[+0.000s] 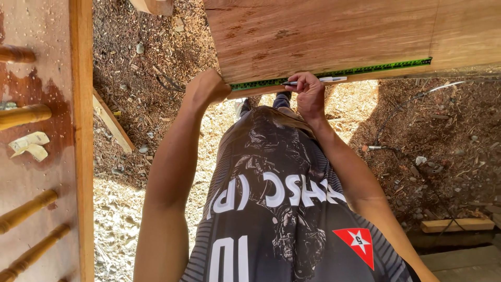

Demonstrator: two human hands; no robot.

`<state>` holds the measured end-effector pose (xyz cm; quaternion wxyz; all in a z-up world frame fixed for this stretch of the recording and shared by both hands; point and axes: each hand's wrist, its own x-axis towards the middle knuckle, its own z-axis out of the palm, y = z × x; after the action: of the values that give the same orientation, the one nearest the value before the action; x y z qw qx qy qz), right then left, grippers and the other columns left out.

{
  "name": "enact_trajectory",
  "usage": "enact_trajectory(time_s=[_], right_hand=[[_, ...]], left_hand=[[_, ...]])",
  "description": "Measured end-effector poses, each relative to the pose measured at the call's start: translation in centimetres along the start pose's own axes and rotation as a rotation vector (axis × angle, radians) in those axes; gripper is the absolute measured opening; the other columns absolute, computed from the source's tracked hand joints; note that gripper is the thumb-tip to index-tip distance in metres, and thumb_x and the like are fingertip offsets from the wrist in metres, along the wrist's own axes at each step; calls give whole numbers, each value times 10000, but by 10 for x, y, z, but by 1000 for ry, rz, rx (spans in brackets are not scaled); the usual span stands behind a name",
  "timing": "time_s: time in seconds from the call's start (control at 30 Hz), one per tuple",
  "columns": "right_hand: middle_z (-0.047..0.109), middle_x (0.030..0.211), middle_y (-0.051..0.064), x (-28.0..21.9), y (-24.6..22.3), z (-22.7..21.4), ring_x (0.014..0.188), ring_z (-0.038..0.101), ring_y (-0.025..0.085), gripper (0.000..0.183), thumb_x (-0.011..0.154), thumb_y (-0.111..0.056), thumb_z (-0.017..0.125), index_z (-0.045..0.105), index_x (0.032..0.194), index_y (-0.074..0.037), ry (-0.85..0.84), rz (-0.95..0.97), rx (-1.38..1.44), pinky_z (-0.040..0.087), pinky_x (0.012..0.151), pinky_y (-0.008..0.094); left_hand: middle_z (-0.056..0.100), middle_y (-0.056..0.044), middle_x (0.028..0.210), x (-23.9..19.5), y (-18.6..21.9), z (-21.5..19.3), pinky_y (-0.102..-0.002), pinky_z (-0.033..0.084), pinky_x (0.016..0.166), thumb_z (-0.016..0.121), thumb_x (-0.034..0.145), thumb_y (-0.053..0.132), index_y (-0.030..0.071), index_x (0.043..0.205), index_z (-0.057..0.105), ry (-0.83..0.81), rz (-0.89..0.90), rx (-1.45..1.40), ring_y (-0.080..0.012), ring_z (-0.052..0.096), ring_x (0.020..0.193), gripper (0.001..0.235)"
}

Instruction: The person measures a large wooden board using a green tape measure and marks it with a white marker. They then use a metal ruler to draw straight lines on the wood surface.

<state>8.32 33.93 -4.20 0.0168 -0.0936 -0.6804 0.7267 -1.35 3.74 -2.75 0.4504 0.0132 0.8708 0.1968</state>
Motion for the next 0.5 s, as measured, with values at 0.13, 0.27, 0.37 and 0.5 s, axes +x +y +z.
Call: enact_trajectory(time_s=[0.13, 0.27, 0.37, 0.5], right_hand=[[648, 998, 265, -2, 3, -6, 957, 703, 306, 321, 879, 261, 477, 405, 711, -2, 45, 10, 20, 671, 825, 374], [658, 992, 253, -7, -2, -9, 952, 711, 284, 324, 895, 227, 501, 412, 708, -23, 117, 31, 45, 683, 815, 339], [662, 974, 234, -13, -6, -10, 931, 722, 278, 337, 920, 203, 515, 419, 703, -37, 158, 31, 29, 685, 786, 309], [662, 931, 206, -20, -13, -9, 892, 732, 263, 344, 920, 189, 491, 422, 687, -55, 205, 31, 14, 691, 752, 281]], left_hand=[[739, -246, 998, 16, -12, 15, -579, 531, 827, 681, 906, 484, -13, 1043, 774, 16, -44, 76, -435, 718, 1031, 524], [735, -214, 928, 22, -18, 19, -525, 552, 788, 694, 900, 499, 49, 1014, 786, 35, -55, 66, -415, 723, 918, 474], [729, -196, 916, 20, -15, 18, -484, 554, 779, 702, 925, 494, 45, 1024, 778, 44, -59, 70, -388, 714, 884, 467], [720, -193, 847, 40, -34, 31, -502, 526, 696, 653, 913, 561, 101, 902, 801, 66, -39, 115, -391, 727, 845, 483]])
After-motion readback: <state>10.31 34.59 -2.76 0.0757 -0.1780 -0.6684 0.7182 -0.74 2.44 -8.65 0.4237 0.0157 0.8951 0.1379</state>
